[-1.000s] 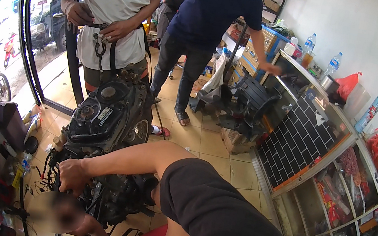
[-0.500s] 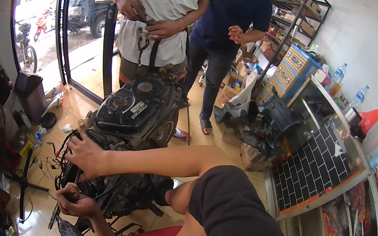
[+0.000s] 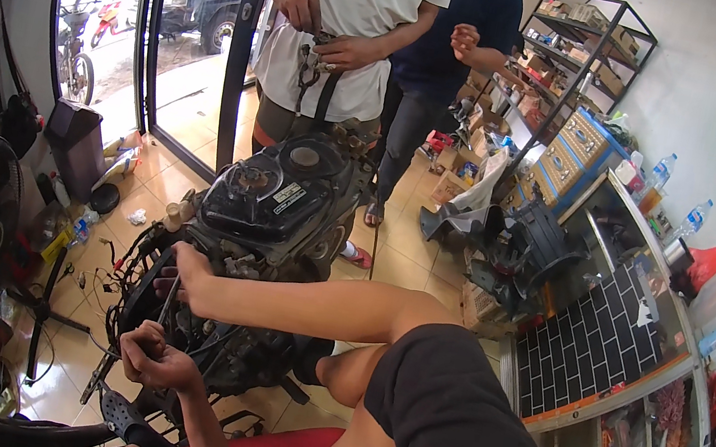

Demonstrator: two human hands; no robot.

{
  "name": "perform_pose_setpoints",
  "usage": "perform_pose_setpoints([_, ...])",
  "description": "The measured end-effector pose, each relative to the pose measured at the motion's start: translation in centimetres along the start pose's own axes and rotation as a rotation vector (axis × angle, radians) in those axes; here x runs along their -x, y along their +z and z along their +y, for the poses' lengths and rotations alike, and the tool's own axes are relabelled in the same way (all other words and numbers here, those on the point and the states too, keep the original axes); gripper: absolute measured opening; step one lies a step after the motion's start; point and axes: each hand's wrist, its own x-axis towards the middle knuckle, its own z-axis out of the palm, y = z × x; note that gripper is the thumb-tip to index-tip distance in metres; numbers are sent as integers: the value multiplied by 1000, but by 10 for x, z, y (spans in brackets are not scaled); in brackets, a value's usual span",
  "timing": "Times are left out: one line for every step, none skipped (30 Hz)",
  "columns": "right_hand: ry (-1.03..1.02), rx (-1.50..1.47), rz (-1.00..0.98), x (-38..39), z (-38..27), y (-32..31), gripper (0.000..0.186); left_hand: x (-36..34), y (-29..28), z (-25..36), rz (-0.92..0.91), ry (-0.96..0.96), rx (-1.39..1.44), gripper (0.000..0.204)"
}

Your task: Repairing and inspecting internal components of a motorcycle frame.

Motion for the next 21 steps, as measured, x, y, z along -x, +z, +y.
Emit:
perform_pose_setpoints([11, -27, -6, -1, 4, 6, 31, 0, 1, 1, -13, 10, 18, 37])
perform_pose_setpoints([0, -8, 59, -2, 7, 12, 28, 0, 2, 1, 21, -5, -2, 37])
perform_pose_setpoints([-5, -10, 90, -3, 7, 16, 28, -1, 4, 1, 45, -13, -11, 37])
perform_pose_setpoints([-6, -10, 114, -5, 8, 21, 29, -2, 4, 2, 70, -22, -21, 37])
perform_pose_setpoints([-7, -9, 137, -7, 8, 25, 30, -2, 5, 2, 66, -23, -22, 37])
perform_pose_setpoints([-14, -10, 155, -9, 8, 27, 31, -3, 6, 3, 63, -26, -24, 37])
perform_pose_setpoints([-22, -12, 175, -10, 8, 29, 32, -3, 6, 3, 68, -39, -31, 37])
perform_pose_setpoints([-30, -13, 194, -11, 8, 30, 34, -3, 7, 4, 61, -31, -17, 37])
perform_pose_setpoints([-31, -8, 206, -11, 9, 31, 35, -3, 7, 4, 63, -31, -8, 37])
perform_pose_setpoints([-32, -1, 221, -10, 9, 32, 36, -2, 7, 5, 68, -39, 4, 37])
perform_pose_setpoints([-34, 6, 238, -9, 9, 32, 37, -2, 7, 5, 61, -35, 3, 37])
perform_pose_setpoints([-44, 18, 242, -8, 10, 33, 38, -1, 7, 5, 55, -35, 5, 37])
perform_pose_setpoints([-52, 30, 245, -7, 10, 34, 38, 0, 7, 6, 40, -28, 4, 36])
perform_pose_setpoints([-60, 60, 273, -6, 10, 35, 39, 0, 7, 5, 56, -35, 3, 36])
perform_pose_setpoints([-73, 72, 266, -6, 11, 35, 40, 0, 7, 5, 63, -33, -3, 36])
perform_pose_setpoints([-84, 103, 284, -6, 12, 37, 40, 0, 6, 5, 68, -30, -10, 36])
perform_pose_setpoints([-95, 150, 302, -6, 12, 37, 40, 0, 6, 5, 74, -29, -13, 36])
perform_pose_setpoints([-118, 166, 313, -8, 13, 38, 40, 0, 6, 4, 80, -28, -16, 36])
perform_pose_setpoints([-144, 197, 324, -9, 15, 38, 40, 1, 6, 4, 91, -34, -17, 36])
perform_pose_setpoints([-168, 239, 325, -11, 16, 38, 40, 2, 6, 4, 84, -24, -28, 36])
perform_pose_setpoints([-190, 271, 328, -13, 17, 38, 40, 3, 6, 4, 83, -22, -36, 36])
